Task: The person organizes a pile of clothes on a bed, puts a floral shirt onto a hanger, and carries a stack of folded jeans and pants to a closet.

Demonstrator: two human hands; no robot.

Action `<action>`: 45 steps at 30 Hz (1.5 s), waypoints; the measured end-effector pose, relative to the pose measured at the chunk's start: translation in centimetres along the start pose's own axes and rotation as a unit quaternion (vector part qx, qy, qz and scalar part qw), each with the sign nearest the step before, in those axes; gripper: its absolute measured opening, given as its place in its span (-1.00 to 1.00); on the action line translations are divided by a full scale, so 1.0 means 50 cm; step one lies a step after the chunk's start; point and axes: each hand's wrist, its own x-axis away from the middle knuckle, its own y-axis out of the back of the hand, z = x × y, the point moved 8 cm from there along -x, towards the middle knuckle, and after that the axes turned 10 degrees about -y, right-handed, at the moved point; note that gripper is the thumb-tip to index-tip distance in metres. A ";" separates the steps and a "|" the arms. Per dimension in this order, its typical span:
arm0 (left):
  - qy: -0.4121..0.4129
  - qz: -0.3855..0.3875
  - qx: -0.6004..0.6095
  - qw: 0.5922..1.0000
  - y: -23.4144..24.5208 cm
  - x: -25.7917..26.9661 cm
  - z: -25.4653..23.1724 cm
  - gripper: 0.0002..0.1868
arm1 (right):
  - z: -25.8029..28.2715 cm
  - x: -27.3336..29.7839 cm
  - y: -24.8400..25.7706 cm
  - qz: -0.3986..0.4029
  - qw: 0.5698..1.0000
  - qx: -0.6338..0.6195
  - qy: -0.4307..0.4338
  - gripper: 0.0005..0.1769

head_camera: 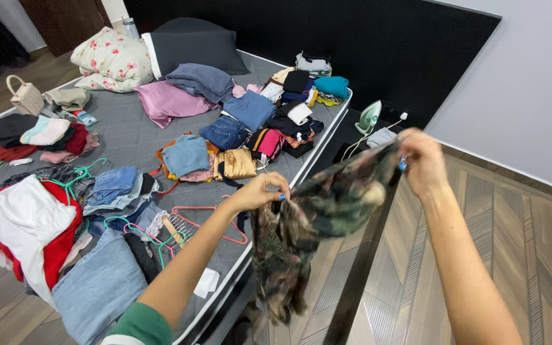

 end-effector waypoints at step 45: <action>0.119 0.086 -0.069 0.987 -0.021 -0.099 0.091 -0.49 | -0.186 -0.029 -0.213 0.044 0.983 0.160 -0.077 -0.74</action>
